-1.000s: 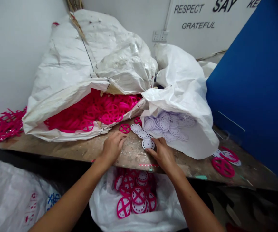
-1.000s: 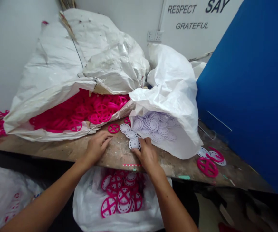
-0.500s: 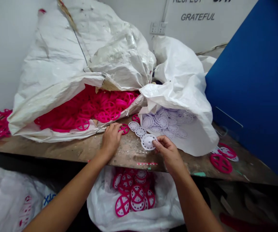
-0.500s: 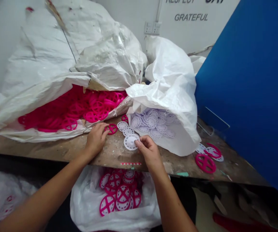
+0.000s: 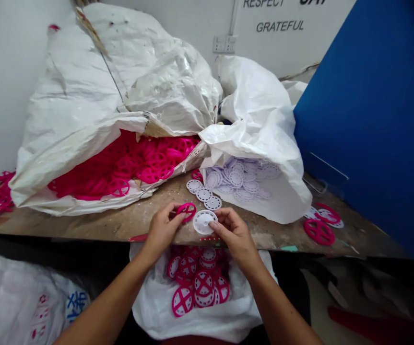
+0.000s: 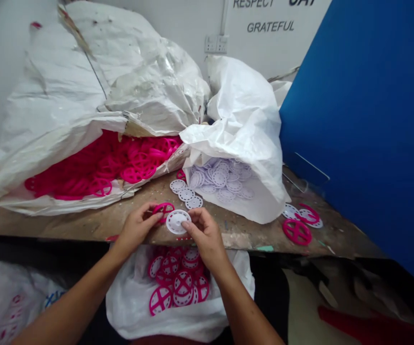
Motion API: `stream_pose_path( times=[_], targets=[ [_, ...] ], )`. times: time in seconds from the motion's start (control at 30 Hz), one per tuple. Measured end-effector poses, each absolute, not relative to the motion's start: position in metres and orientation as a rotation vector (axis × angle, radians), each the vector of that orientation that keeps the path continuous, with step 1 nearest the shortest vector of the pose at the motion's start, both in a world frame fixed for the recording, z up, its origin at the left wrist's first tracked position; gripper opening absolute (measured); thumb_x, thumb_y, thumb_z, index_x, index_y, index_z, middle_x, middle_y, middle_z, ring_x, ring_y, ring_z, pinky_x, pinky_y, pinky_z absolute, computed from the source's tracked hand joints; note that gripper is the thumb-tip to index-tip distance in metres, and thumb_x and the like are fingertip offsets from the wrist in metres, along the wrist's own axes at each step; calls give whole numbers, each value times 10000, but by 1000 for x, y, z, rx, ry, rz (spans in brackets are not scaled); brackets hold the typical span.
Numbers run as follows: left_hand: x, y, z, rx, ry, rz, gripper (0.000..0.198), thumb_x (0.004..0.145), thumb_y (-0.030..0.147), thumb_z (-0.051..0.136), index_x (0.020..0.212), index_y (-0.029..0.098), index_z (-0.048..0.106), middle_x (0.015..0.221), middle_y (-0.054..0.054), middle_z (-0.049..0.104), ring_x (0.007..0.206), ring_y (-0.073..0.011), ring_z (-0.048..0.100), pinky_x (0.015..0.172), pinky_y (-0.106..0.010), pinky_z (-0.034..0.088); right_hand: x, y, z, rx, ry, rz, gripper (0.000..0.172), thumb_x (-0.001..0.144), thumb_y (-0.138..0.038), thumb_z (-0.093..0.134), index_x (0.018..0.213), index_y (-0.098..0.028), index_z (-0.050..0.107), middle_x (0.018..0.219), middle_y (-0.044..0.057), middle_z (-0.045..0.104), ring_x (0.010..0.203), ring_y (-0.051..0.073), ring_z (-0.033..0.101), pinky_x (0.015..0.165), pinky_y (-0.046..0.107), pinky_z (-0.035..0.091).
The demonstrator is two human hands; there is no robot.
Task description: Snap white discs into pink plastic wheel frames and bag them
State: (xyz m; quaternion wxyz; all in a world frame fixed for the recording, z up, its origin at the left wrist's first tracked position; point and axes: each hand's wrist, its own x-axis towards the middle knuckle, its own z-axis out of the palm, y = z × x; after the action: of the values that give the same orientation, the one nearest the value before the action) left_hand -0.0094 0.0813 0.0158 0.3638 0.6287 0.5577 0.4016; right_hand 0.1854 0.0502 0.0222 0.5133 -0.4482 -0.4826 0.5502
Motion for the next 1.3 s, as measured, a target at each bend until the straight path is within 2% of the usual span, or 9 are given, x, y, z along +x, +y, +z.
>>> stream_pose_path(
  times=[0.17,0.37,0.67,0.8,0.97,1.07,1.17,1.23,1.3],
  targets=[
    [14,42,19,1002,1146,1109,205,753,301,658,924,189,649,872,-8,684,795,-152,609,710,-228,447,182,49,18,-1081,-1192,1176,188,795,-297,624,961,-223,574,883,7,634,785,146,580,646,240,454],
    [23,42,21,964,1104,1167,205,775,306,646,934,176,653,865,-13,672,788,-140,600,720,-224,466,185,45,15,-1139,-1243,1002,190,827,-294,589,1004,-222,584,881,9,635,758,143,579,662,253,469],
    [34,36,12,933,1032,1202,333,808,376,604,1075,177,622,1008,-45,655,885,-180,617,747,-286,531,182,44,13,-1187,-1641,507,258,851,-240,554,1084,-246,666,1013,65,604,914,180,598,792,306,483],
    [29,31,14,1216,1161,1214,292,857,360,534,1056,180,649,1027,-54,670,931,-199,614,801,-295,501,184,43,17,-1162,-1708,681,223,883,-247,513,1031,-227,680,958,54,643,890,171,610,787,288,475],
    [26,28,20,1493,1293,1175,275,879,323,495,1040,168,656,1020,-62,684,968,-201,608,859,-288,454,186,44,17,-1208,-1616,963,207,883,-299,499,1005,-194,629,806,25,622,663,134,569,575,234,444],
    [26,25,16,1353,1142,1078,342,872,336,507,1170,181,568,1090,-71,659,974,-202,613,837,-299,480,188,43,14,-1203,-1440,1124,207,886,-330,482,987,-188,594,686,-13,573,541,108,507,513,221,411],
    [26,18,8,1149,990,967,422,834,331,568,1223,193,485,1055,-70,662,871,-192,644,738,-293,521,192,36,12,-1140,-1400,1287,208,861,-315,524,1031,-199,557,819,3,620,629,117,565,588,233,455],
    [26,13,3,1097,984,950,401,821,326,585,1186,184,498,991,-66,673,815,-182,652,704,-278,524,193,28,10,-1130,-1482,1303,258,836,-281,566,1083,-214,531,933,19,636,780,146,603,688,255,472],
    [26,8,1,1081,1019,942,385,818,325,587,1164,174,509,927,-59,679,759,-168,653,679,-262,517,194,20,10,-1157,-1566,1258,264,836,-256,567,1093,-220,519,935,19,641,839,159,604,733,267,464]
  ],
)
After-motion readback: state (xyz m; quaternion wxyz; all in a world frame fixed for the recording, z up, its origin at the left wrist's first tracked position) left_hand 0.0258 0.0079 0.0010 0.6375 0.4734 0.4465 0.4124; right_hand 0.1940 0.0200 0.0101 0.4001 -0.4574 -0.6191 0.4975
